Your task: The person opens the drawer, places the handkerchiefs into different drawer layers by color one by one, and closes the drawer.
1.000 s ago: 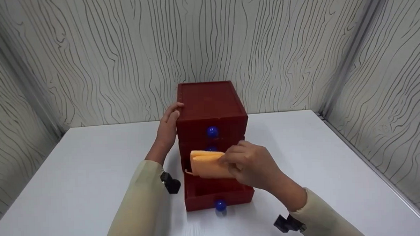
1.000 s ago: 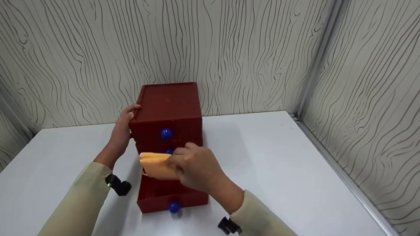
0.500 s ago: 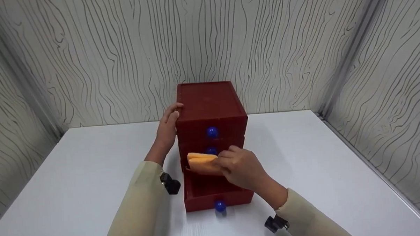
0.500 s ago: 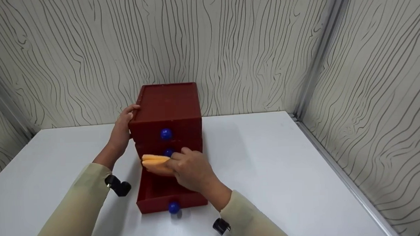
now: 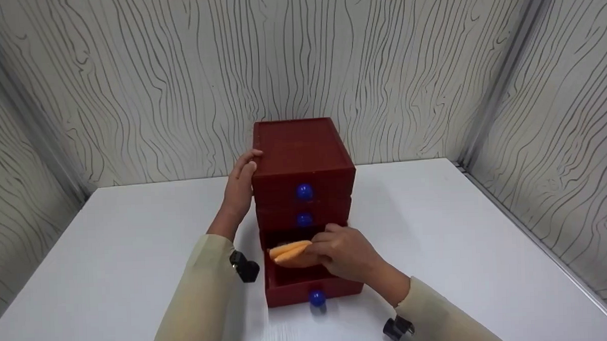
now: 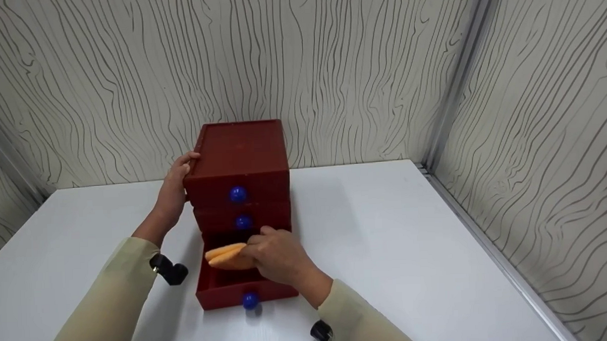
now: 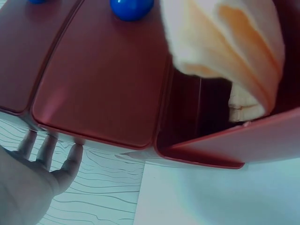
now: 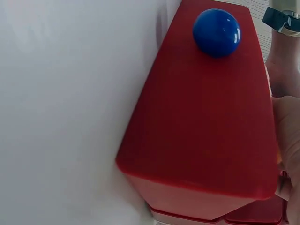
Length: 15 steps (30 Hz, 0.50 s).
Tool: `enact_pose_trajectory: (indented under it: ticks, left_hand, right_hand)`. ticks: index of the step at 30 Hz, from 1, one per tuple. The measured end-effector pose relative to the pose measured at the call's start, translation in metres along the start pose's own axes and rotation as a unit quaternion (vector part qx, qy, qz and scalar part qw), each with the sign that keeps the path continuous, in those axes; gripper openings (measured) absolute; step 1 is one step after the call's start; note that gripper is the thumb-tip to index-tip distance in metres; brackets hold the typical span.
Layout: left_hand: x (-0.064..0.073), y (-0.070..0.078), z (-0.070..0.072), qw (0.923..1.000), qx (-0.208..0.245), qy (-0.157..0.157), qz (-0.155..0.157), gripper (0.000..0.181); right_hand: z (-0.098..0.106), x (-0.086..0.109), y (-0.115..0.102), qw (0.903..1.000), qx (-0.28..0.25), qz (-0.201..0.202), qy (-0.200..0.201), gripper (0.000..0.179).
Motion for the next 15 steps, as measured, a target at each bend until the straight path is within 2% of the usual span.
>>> enact_pose_trajectory:
  ticks: [5, 10, 15]
  left_hand:
    - [0.005, 0.012, -0.002, 0.9999, 0.009, -0.007, 0.005, 0.035]
    - [0.005, 0.016, -0.003, 0.9999, 0.007, -0.010, 0.008, 0.036]
    - [0.006, 0.016, -0.002, 0.9999, 0.008, -0.005, 0.012, 0.035]
  right_hand:
    - [-0.007, 0.000, -0.002, 0.9998, -0.006, 0.006, -0.020, 0.019]
    - [-0.008, -0.002, -0.003, 0.9990, -0.027, 0.015, -0.031, 0.021]
    - [-0.012, -0.001, 0.003, 0.9995, -0.001, -0.007, -0.032, 0.024]
Point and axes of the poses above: each hand's wrist, its own x-axis away from the middle knuckle, its own z-axis out of the back of the hand, y = z × x, the point moved 4 cm from there along -x, towards the middle knuckle, and after that the axes turned 6 degrees about -z, right-handed, at the moved point
